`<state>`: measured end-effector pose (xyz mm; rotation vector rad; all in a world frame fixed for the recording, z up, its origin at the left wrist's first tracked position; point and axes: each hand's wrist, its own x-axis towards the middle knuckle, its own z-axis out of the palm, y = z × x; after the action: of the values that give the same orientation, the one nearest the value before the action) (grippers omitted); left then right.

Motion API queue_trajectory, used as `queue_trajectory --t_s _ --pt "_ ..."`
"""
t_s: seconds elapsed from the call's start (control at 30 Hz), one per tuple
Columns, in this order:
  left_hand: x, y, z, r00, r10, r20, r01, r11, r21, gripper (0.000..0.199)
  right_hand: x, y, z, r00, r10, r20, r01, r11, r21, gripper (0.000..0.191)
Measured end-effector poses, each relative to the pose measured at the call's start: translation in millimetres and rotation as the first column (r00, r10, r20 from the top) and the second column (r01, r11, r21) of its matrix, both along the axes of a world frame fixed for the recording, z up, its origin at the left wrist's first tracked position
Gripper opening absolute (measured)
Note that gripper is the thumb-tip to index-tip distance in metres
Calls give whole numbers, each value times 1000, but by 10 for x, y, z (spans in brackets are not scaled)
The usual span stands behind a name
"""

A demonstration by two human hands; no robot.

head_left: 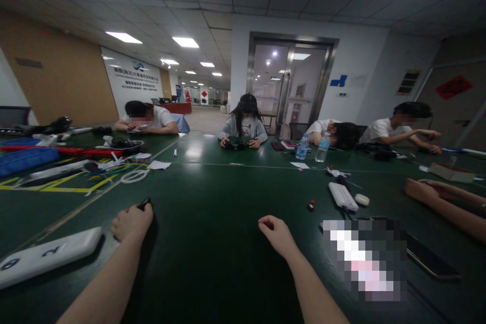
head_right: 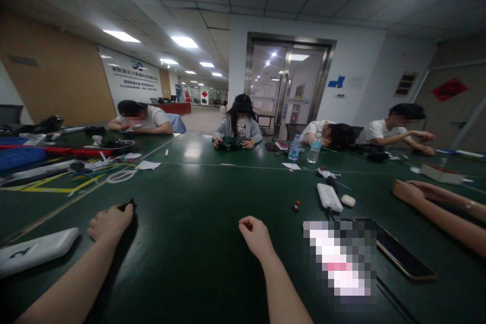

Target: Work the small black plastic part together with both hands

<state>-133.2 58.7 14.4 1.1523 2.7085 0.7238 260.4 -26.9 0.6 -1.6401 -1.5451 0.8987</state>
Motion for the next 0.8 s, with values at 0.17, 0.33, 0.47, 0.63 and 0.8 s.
queue_trajectory --t_s 0.17,0.33,0.47,0.63,0.8 --pt "-13 13 2 1000 1 28 -1 1000 5 56 6 7 -6 1000 -8 -16 8 1000 -3 21" --pt "-35 18 3 999 -2 47 2 1000 -8 59 4 -2 -2 1000 -7 -27 7 1000 5 21" --pt "-35 5 15 999 -4 39 4 1000 -19 61 -2 -10 9 1000 -12 -27 13 1000 20 20" --pt "-34 5 16 1000 -20 19 21 999 -32 60 5 0 -3 1000 -16 -19 16 1000 1 21" --pt "-44 21 1 999 -50 7 50 998 -41 57 4 9 -9 1000 1 -14 0 1000 24 21"
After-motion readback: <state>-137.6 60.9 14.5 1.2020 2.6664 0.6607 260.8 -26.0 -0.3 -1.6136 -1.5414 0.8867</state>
